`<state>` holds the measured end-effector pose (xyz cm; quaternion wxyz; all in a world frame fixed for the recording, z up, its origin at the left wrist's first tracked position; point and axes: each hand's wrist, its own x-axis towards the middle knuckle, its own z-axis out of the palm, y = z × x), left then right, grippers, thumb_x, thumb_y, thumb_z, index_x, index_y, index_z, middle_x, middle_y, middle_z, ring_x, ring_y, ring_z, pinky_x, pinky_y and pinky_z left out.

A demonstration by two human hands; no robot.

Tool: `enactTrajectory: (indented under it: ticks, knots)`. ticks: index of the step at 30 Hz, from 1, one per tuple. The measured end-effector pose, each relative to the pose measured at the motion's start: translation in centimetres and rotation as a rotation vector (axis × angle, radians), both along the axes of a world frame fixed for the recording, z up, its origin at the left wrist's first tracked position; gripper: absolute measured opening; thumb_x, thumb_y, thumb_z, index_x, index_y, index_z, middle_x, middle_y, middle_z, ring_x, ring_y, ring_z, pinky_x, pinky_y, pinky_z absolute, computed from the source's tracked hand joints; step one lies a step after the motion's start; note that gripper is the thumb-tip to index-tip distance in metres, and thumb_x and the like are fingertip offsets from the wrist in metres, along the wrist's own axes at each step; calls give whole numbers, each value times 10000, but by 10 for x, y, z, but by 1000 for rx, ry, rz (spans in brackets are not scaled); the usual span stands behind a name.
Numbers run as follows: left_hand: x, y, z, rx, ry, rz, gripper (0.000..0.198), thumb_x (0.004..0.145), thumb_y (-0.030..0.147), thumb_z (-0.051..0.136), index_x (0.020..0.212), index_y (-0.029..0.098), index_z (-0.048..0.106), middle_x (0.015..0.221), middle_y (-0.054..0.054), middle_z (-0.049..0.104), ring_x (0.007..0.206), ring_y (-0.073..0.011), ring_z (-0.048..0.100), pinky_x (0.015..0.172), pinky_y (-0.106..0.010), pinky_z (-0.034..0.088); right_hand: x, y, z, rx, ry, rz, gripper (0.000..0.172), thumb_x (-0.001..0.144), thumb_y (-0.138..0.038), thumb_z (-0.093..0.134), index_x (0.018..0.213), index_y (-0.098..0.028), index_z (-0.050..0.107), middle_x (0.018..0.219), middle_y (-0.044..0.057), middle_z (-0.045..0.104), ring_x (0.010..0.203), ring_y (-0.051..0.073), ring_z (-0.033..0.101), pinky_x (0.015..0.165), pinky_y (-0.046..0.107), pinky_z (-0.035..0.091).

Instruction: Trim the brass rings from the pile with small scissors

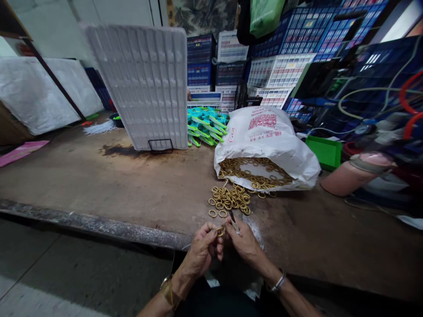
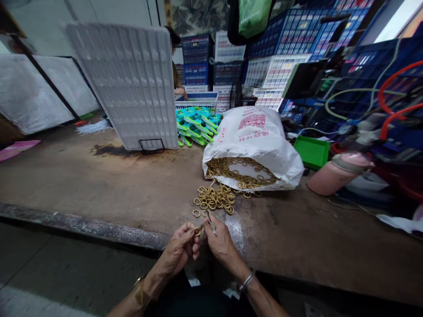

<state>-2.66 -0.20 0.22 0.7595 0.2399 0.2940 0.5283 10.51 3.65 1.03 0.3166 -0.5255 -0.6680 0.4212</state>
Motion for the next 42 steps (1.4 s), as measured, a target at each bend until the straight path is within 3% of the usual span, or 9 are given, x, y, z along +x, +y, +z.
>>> enactTrajectory:
  ticks: [5,8,16,20,24,27,31,35,42]
  knots:
    - [-1,2,3,47,46,63,232,742,357,572,750,171,433,612,24,510,449,-61,452,399,-167,381,2,-6,-9,162,-243,101,110,715,-164,350,676,-204,445,561,-19,511,510,116,464,502,217,328]
    - [0,1,3,61,83,80,231,746,363,567,762,174,436,606,27,512,445,-60,448,398,-167,383,2,-9,-11,175,-321,150,164,638,-87,338,691,-204,440,562,-20,524,503,114,472,503,213,316]
    - [-1,-2,0,108,229,99,222,771,374,533,767,178,427,555,40,517,418,-57,447,428,-179,389,-1,-13,-4,176,-364,186,172,670,-97,343,732,-204,462,581,-16,547,504,113,477,497,213,292]
    - [-2,-7,6,130,282,101,223,774,359,534,726,165,432,564,35,515,404,-49,440,413,-178,393,5,-6,-10,158,-478,203,190,684,-81,363,781,-190,484,607,-1,568,522,116,490,496,217,265]
    - [-4,-13,18,138,136,19,186,773,309,543,723,165,438,601,18,535,422,-70,471,412,-211,432,11,7,-18,161,-705,124,214,687,-69,394,837,-166,512,608,21,570,510,123,473,485,233,201]
    - [-9,-12,22,66,-39,18,153,779,273,530,720,166,437,654,-9,561,494,-94,513,428,-209,434,4,15,-19,188,-729,89,238,681,-46,402,860,-163,508,627,20,577,519,115,473,494,235,194]
    - [-19,-8,12,-49,-95,110,117,771,232,528,719,139,480,808,-79,602,630,-122,555,471,-203,432,-15,24,-19,263,-735,72,181,739,-99,419,882,-180,492,724,23,598,610,117,520,531,225,226]
    - [-28,-6,-1,-158,-108,174,119,758,238,528,707,134,501,744,-72,604,582,-120,544,434,-193,400,-30,31,-16,253,-787,53,147,794,-205,437,935,-196,478,833,36,613,712,136,561,565,229,254]
    - [-38,-2,-6,-243,-218,87,98,705,246,558,741,162,522,618,-10,562,487,-95,504,395,-168,338,-38,37,-11,242,-825,19,141,818,-262,408,915,-203,493,842,39,610,764,153,568,577,236,286]
